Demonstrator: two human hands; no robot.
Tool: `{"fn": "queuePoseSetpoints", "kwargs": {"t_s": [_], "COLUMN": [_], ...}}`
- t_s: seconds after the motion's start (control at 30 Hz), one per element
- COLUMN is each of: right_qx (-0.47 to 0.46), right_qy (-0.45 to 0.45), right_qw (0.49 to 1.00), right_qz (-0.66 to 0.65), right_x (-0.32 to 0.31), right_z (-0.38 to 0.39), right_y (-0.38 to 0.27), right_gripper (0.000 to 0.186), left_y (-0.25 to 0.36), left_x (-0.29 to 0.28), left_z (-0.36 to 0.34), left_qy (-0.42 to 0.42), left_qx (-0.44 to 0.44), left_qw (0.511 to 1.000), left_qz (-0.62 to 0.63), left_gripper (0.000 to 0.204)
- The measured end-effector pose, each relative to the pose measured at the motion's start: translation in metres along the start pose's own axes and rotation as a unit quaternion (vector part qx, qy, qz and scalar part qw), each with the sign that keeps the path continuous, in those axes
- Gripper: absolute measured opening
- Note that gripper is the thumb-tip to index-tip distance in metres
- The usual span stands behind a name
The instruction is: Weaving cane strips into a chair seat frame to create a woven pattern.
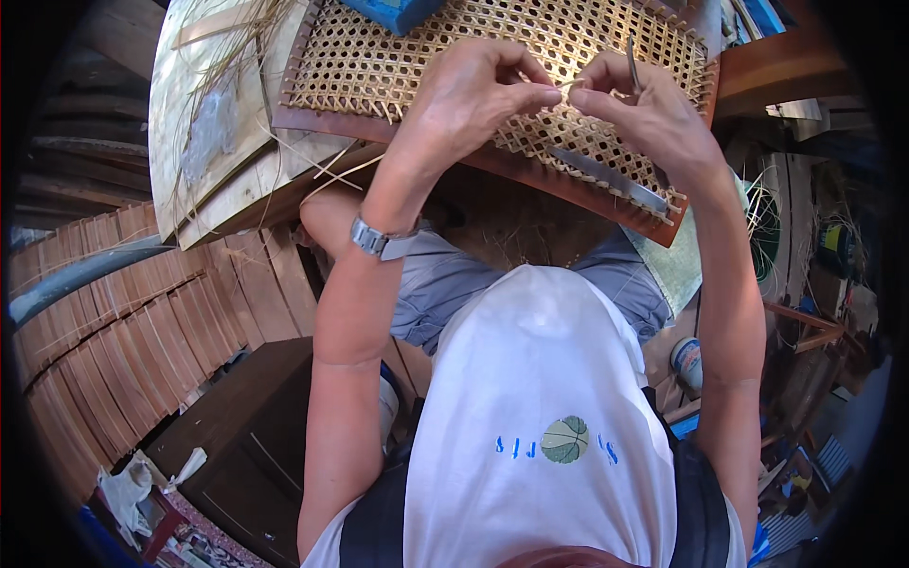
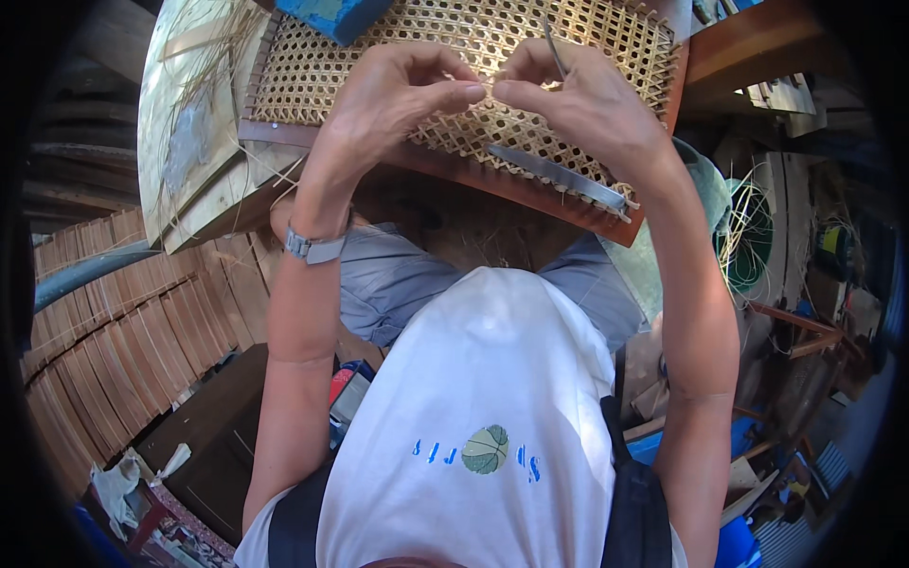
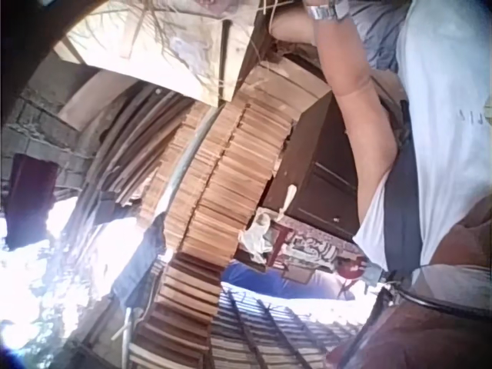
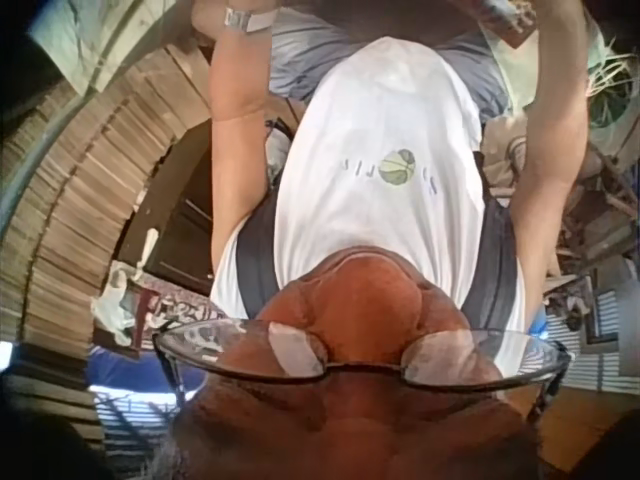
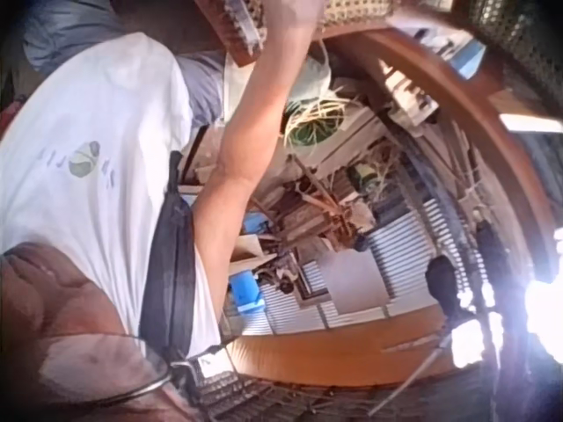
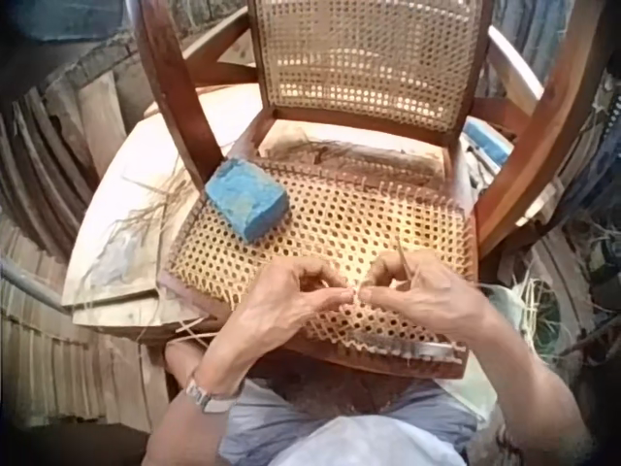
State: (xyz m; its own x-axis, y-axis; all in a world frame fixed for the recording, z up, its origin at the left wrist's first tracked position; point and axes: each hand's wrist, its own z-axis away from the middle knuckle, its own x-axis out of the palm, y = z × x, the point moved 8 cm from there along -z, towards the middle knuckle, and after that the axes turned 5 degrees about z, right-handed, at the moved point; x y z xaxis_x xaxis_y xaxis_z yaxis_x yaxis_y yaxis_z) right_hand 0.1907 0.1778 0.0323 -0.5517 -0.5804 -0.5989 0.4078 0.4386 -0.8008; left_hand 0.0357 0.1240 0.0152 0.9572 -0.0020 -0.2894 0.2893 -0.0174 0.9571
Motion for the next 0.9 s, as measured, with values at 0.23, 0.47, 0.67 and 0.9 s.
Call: {"fn": "queuePoseSetpoints", "kwargs": {"t_s": [0.23, 0.47, 0.67, 0.9], "right_qx": [0.151, 0.040, -0.040, -0.040], "right_qy": [-0.027, 0.070, 0.027, 0.015], "right_qw": [0.977, 0.945, 0.914, 0.927], "right_qz": [-0.146, 0.318, 0.403, 0.372], "right_x": [0.018, 0.028, 0.024, 0.055], "right_z": [0.003, -0.003, 0.019, 0.013], "right_y": [0.009, -0.027, -0.046, -0.045], "right_gripper": [0.023, 0.039, 0.034, 0.021], "left_y": [-0.005, -0.003, -0.013, -0.017], "left_x": [-0.012, -0.023, -0.033, -0.043], "left_z": [0.012, 0.024, 0.026, 0.030], "left_qy": [0.023, 0.132, 0.118, 0.145], "left_qx": [-0.001, 0.017, -0.001, -0.004], "left_qw": [1.000, 0.986, 0.983, 0.975], "left_qz": [0.013, -0.104, -0.140, -0.171], "left_gripper": [0.023, 0.028, 0.026, 0.025]}}
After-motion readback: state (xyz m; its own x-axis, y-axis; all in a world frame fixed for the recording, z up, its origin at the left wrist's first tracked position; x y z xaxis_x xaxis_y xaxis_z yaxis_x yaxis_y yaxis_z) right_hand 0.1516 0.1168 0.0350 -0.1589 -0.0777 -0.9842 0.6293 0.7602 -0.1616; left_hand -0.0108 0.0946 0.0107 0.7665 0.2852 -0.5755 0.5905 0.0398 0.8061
